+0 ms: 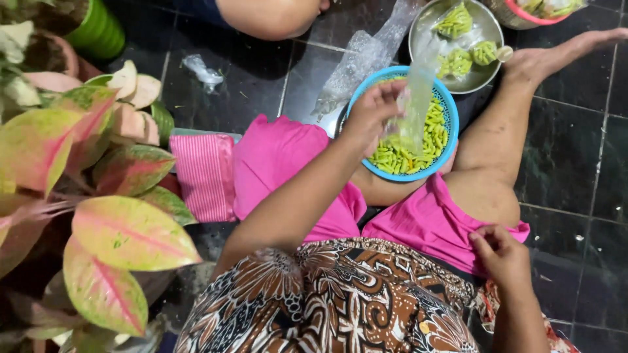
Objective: Manually filling small plastic bags with green chilies from a basket while sitting on the floor.
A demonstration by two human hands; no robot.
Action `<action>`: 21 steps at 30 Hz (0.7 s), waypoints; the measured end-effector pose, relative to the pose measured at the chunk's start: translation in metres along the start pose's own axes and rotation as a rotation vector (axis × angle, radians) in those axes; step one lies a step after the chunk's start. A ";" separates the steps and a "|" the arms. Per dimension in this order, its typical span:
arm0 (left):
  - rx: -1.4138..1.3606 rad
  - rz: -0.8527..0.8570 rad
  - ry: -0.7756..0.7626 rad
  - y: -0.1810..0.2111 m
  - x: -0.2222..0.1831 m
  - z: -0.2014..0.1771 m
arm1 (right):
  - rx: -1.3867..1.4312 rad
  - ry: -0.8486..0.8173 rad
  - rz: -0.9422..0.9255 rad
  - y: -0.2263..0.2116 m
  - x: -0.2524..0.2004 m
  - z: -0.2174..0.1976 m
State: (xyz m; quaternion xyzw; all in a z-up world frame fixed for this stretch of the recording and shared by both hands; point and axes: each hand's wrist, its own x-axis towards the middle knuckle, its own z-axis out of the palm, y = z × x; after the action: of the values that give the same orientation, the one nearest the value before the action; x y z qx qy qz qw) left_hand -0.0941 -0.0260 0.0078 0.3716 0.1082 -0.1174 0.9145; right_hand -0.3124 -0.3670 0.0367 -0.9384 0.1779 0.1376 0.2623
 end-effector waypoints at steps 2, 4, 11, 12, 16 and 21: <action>0.049 -0.063 0.014 0.000 -0.038 0.001 | 0.108 0.090 -0.083 0.011 0.014 -0.002; 0.101 -0.136 0.027 -0.007 -0.070 -0.005 | 0.218 0.181 -0.155 0.015 0.032 -0.006; -0.074 0.050 -0.071 -0.064 -0.069 -0.080 | 0.152 0.259 -0.302 -0.098 0.033 -0.001; -0.127 0.103 -0.092 -0.064 -0.065 -0.087 | 0.370 0.235 -0.483 -0.118 0.027 0.010; -0.114 0.136 -0.095 -0.058 -0.071 -0.070 | 0.193 0.073 -0.523 -0.172 0.011 0.058; -0.026 0.036 -0.069 -0.077 -0.076 -0.069 | 0.047 -0.033 -0.509 -0.196 0.017 0.102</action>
State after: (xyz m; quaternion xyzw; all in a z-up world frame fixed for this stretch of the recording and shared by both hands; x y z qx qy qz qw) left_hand -0.1966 -0.0209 -0.0690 0.3573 0.0715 -0.1124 0.9245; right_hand -0.2348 -0.1600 0.0337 -0.9443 -0.0654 0.0784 0.3129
